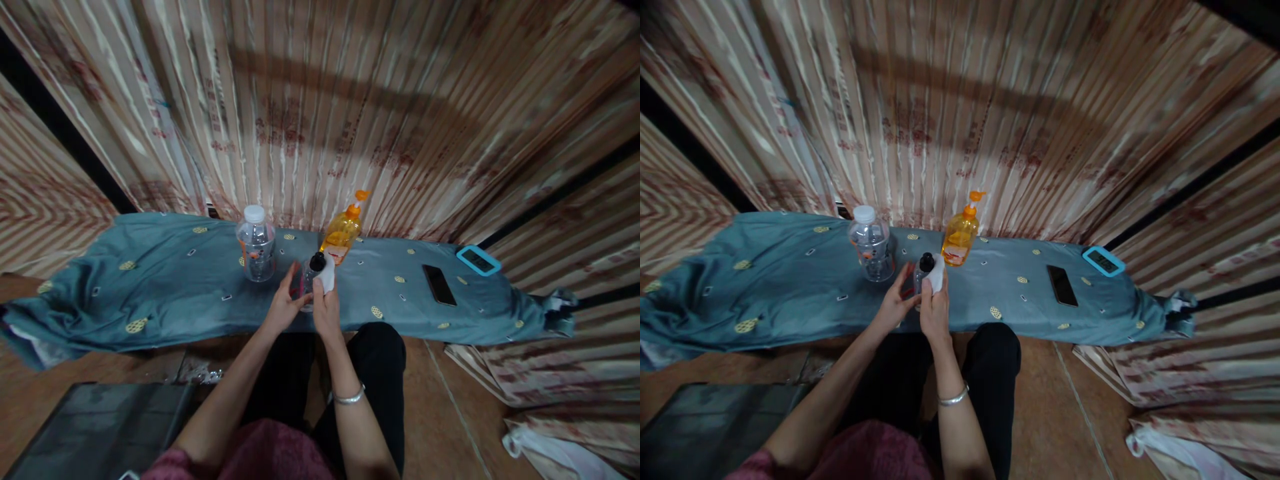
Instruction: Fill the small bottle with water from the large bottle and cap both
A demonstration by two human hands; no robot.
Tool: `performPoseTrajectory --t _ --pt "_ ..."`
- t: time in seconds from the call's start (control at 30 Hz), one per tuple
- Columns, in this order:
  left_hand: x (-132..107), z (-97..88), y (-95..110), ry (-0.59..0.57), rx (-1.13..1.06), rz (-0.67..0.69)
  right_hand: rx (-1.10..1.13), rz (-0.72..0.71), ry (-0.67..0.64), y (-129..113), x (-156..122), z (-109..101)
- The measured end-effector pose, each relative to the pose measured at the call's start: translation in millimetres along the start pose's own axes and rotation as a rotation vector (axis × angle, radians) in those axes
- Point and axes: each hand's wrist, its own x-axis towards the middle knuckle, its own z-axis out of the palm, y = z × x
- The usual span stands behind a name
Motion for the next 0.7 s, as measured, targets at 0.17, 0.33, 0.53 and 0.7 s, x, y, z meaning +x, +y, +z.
performPoseTrajectory --t 0.17,0.33,0.53,0.7 --pt "6.5 8.9 -8.2 -0.059 -0.077 0.030 -0.048 -0.005 0.011 -8.8 -19.3 1.9" --pt "-3.5 21.2 -9.0 0.169 0.143 0.200 -0.013 -0.011 0.068 -14.6 -22.8 5.7" --pt "-25.4 30.6 2.7 0.137 0.252 0.202 0.066 0.025 0.101 -3.2 7.6 -5.0" --pt "-28.3 20.5 6.2 0.063 0.080 0.086 0.184 0.083 0.100 8.2 17.2 -15.3"
